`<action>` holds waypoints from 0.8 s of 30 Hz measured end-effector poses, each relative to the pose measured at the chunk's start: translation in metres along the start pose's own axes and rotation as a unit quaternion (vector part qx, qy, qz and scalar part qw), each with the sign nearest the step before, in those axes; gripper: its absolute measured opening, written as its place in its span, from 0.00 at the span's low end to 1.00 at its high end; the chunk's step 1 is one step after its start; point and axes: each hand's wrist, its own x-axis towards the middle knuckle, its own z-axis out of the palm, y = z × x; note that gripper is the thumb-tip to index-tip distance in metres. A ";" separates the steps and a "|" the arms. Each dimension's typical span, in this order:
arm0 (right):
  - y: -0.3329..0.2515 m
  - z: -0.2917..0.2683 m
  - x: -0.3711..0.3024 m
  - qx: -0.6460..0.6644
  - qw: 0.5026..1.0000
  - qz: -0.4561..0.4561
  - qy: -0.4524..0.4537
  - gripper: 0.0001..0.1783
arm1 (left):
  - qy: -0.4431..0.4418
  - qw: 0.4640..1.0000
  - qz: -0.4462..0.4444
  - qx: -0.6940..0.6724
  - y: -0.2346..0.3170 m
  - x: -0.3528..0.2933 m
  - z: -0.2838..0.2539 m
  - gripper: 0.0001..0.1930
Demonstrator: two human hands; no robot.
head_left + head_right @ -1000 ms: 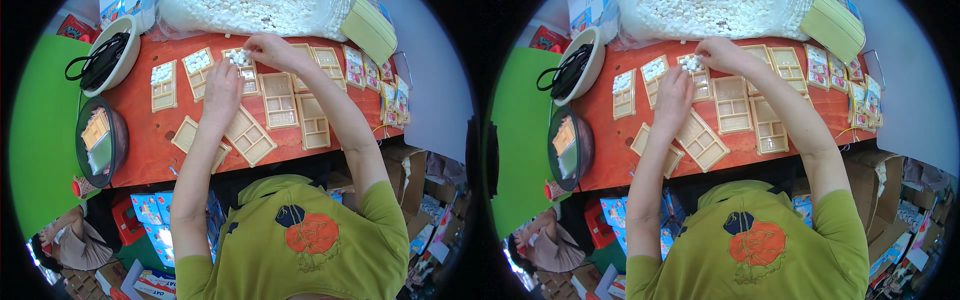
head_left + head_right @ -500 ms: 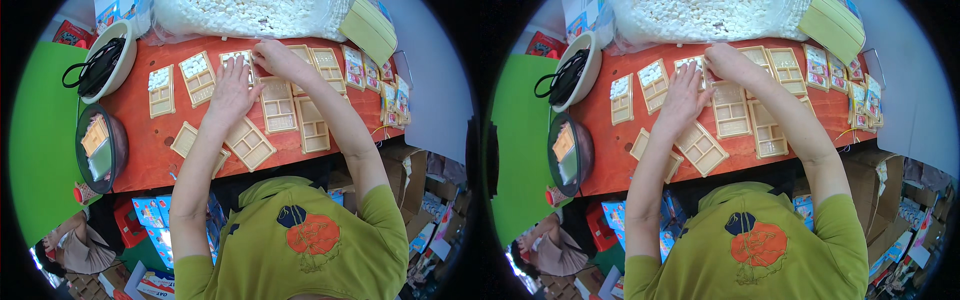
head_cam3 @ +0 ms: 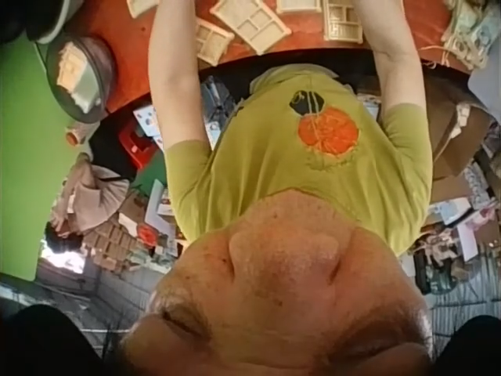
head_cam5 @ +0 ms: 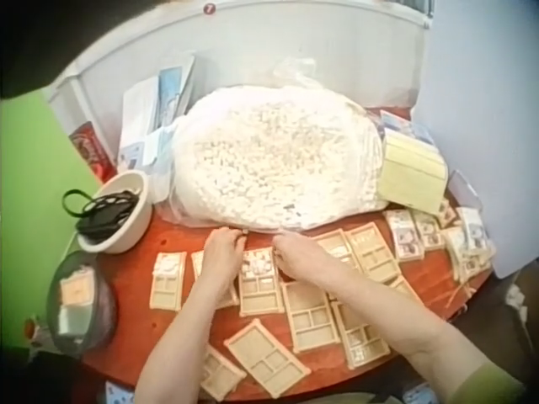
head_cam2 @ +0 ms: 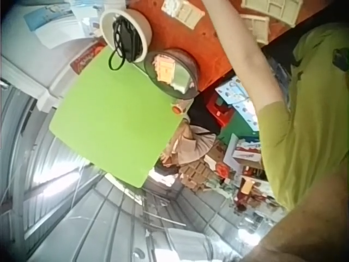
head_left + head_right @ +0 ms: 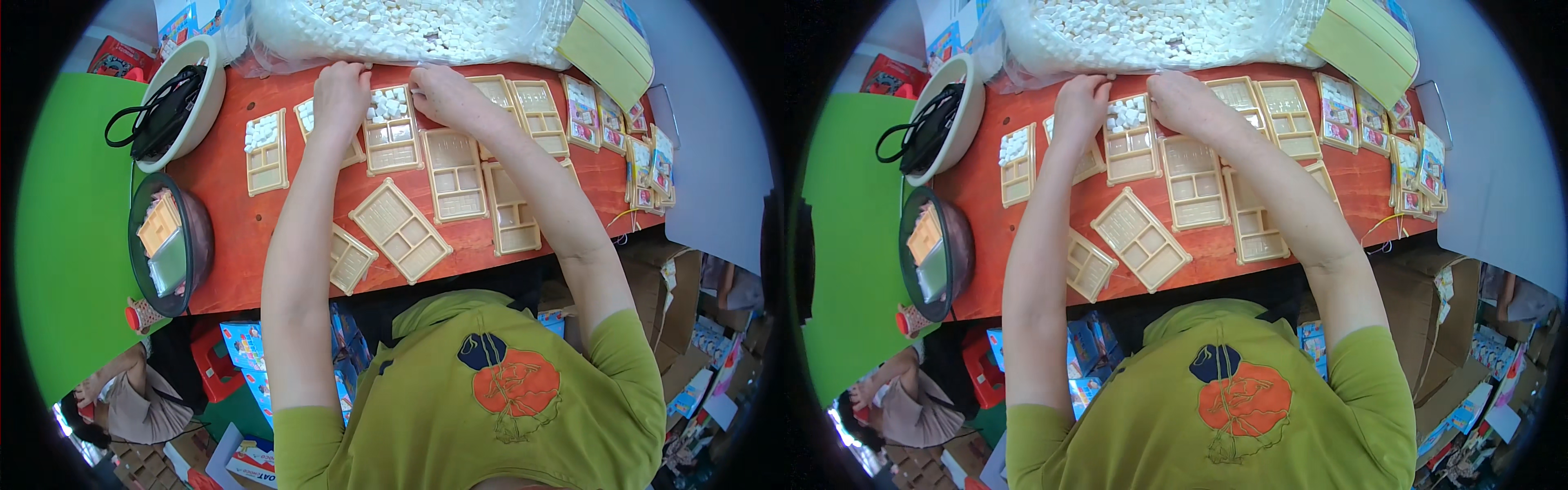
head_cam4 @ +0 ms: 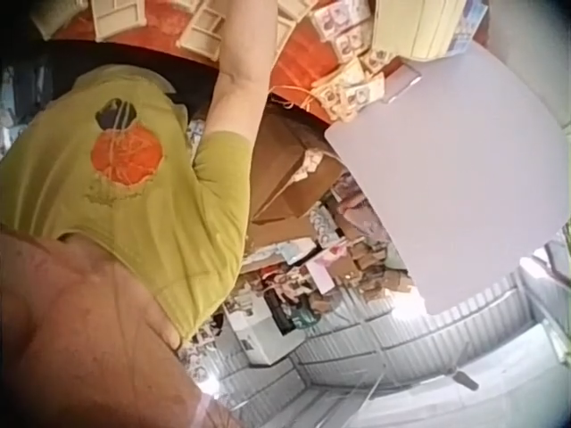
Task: Placing small white cubes into yellow compartmentalized plastic trays.
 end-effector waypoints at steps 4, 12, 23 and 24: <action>-0.009 -0.010 -0.006 0.076 0.996 -0.016 0.042 0.09 | -0.021 0.999 -0.015 0.041 -0.006 0.019 0.014 0.09; -0.038 0.011 0.005 0.119 0.992 -0.047 0.009 0.12 | -0.001 0.998 -0.035 -0.048 -0.016 0.012 -0.001 0.08; -0.030 0.003 -0.005 0.176 0.984 -0.012 0.007 0.12 | 0.012 0.997 0.061 -0.042 0.017 -0.053 -0.019 0.03; -0.028 0.004 -0.005 0.175 0.984 -0.012 0.007 0.12 | 0.009 0.998 0.054 -0.024 0.018 -0.055 -0.018 0.03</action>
